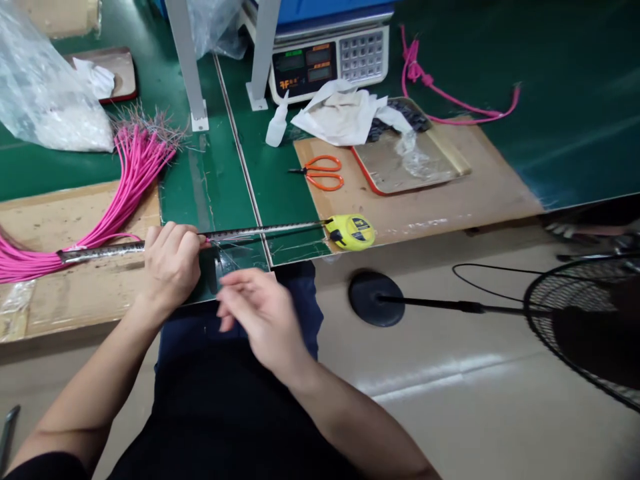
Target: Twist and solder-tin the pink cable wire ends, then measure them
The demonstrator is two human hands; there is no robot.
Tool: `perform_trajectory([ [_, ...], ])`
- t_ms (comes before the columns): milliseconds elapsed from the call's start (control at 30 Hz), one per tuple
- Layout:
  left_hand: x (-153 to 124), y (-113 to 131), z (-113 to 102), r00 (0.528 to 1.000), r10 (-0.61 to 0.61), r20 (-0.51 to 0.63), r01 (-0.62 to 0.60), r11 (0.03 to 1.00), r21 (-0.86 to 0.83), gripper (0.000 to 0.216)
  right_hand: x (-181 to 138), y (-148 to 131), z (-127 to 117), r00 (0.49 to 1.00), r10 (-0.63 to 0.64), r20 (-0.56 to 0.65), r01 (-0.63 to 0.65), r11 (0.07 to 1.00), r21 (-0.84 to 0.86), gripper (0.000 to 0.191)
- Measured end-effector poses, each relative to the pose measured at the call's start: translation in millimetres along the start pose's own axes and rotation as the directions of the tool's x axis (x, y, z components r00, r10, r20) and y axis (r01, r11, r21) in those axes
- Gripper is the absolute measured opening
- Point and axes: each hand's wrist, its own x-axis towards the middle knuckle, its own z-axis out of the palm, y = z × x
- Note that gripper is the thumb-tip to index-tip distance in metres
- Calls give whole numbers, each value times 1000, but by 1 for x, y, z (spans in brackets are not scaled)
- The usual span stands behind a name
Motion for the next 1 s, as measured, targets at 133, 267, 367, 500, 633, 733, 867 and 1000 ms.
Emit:
perform_trajectory([
  [133,0,-4,-2,1000,19,-3,-19,1000,12,16,26,31,46,970,232,80,-239,827,510,49],
  [267,1,-4,-5,999,46,-12,-46,998,31,14,49,26,49,982,184,-33,-125,782,610,44],
  [367,1,-2,-6,999,48,-26,-47,998,41,15,55,17,47,981,159,-112,-48,756,652,37],
  [500,0,-2,-6,997,62,-38,-61,998,28,16,62,12,48,980,125,-157,4,768,640,34],
  [633,1,-2,-6,997,68,-37,-67,997,23,17,69,12,47,974,117,-193,24,795,606,33],
  [733,3,-1,-7,995,81,-51,-80,997,22,20,71,11,44,968,111,-226,46,805,592,30],
  [867,3,1,-8,996,73,-49,-72,997,21,21,70,10,41,965,99,-242,63,809,585,30],
  [1000,2,2,-11,998,49,-33,-49,999,-5,21,67,11,39,969,98,-226,48,827,561,29],
])
